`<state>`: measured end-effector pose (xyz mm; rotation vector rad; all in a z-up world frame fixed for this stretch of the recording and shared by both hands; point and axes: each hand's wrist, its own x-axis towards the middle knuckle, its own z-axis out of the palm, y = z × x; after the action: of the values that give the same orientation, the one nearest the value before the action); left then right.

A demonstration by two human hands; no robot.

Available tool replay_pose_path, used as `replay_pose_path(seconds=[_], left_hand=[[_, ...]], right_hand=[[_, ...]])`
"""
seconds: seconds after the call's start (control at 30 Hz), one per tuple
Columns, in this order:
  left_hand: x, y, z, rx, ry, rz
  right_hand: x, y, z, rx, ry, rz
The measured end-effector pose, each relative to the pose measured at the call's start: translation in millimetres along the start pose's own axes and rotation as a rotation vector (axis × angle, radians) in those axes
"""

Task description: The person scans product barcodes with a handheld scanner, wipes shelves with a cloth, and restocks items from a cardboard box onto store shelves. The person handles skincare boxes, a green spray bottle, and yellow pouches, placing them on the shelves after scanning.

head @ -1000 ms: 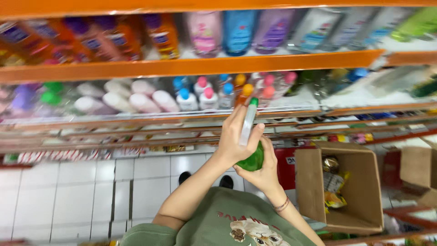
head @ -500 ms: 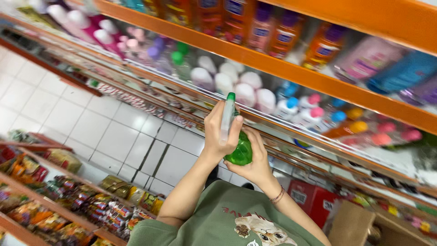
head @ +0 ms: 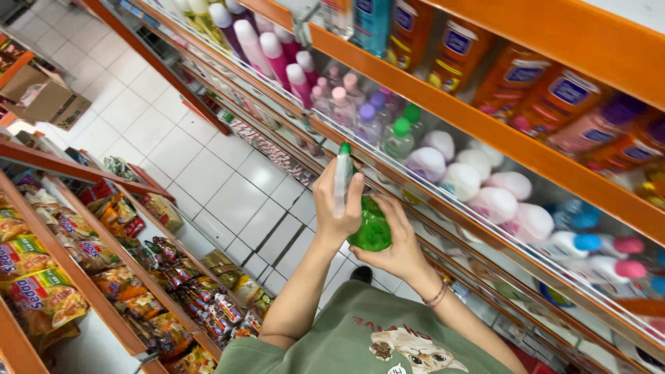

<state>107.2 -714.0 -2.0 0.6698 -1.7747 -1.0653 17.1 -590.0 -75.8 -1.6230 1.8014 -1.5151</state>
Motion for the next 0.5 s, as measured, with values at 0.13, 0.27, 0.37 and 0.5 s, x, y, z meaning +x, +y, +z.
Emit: replay_pose_path(seconds=[0.13,0.27,0.37,0.5], left_hand=[[15.1,-15.7,-20.8,0.028,0.016,0.022],[23.6,-32.5,-39.7,0.082,0.013,0.014],[28.3,-41.3,-45.1,0.053,-0.004,-0.005],[24.7,-47.3,-41.4,0.000,-0.058,-0.066]], right_hand=[[21.0,4.7,22.2,0.007,-0.021,-0.015],[32.5,6.4,45.9,0.008,-0.032,0.007],[34.3,7.6,56.8,0.039,-0.031,0.045],[26.5,17.3,61.0,0.066,0.002,0.043]])
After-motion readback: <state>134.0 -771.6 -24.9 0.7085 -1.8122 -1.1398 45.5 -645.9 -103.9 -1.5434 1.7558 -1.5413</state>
